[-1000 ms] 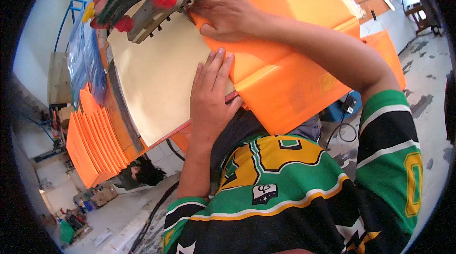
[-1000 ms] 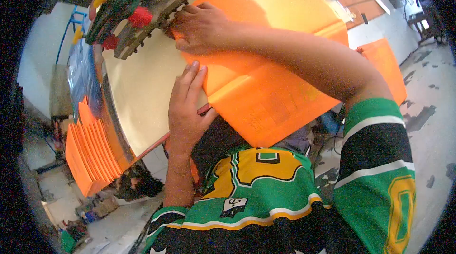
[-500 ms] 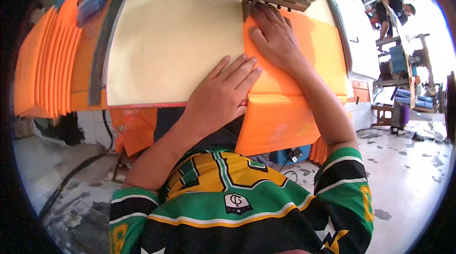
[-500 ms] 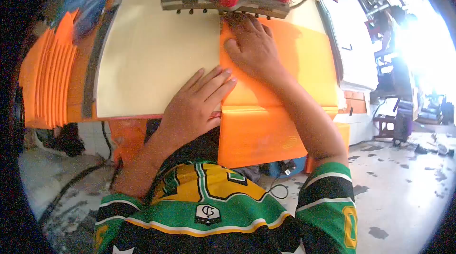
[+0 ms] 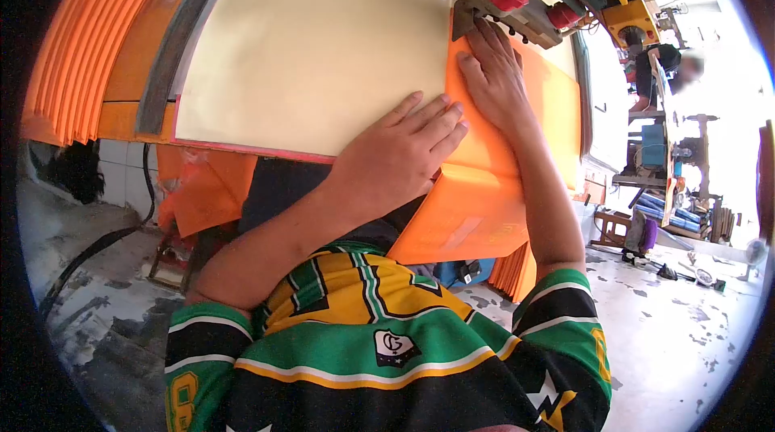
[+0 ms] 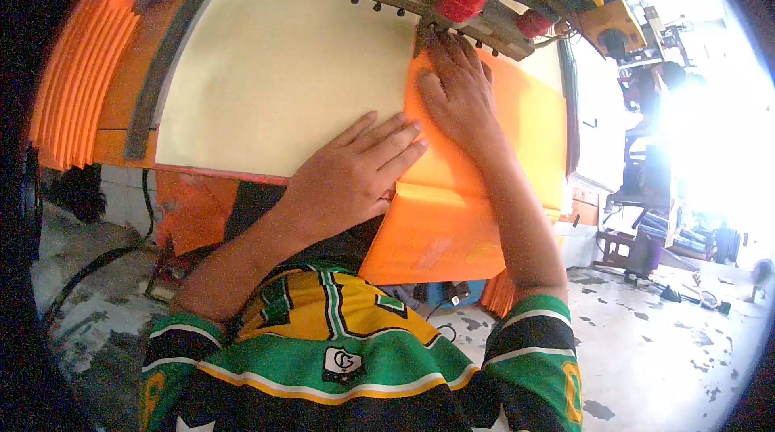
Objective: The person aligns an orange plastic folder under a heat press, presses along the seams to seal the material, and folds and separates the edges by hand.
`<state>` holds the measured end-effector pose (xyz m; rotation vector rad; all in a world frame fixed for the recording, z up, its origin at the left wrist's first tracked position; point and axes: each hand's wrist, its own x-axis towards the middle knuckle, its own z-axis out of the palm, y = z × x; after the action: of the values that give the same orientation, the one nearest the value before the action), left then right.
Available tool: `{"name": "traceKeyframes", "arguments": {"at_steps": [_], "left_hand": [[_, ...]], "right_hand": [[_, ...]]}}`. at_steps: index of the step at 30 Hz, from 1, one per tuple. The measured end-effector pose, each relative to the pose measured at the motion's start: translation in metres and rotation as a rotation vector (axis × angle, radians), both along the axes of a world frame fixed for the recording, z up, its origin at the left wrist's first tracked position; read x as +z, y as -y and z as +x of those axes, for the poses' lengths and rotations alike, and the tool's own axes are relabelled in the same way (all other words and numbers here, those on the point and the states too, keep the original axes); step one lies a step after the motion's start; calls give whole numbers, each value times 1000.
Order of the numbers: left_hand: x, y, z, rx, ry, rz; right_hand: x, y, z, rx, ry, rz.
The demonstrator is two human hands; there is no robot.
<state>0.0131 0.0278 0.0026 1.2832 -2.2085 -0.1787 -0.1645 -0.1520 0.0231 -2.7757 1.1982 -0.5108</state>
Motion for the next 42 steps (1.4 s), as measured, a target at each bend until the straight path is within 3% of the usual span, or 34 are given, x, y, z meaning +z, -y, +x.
{"name": "traceKeyframes", "arguments": {"at_steps": [42], "left_hand": [[-4,0,-4,25,31,-59]], "right_hand": [[-2,4,-8,13,-47,-3]]}}
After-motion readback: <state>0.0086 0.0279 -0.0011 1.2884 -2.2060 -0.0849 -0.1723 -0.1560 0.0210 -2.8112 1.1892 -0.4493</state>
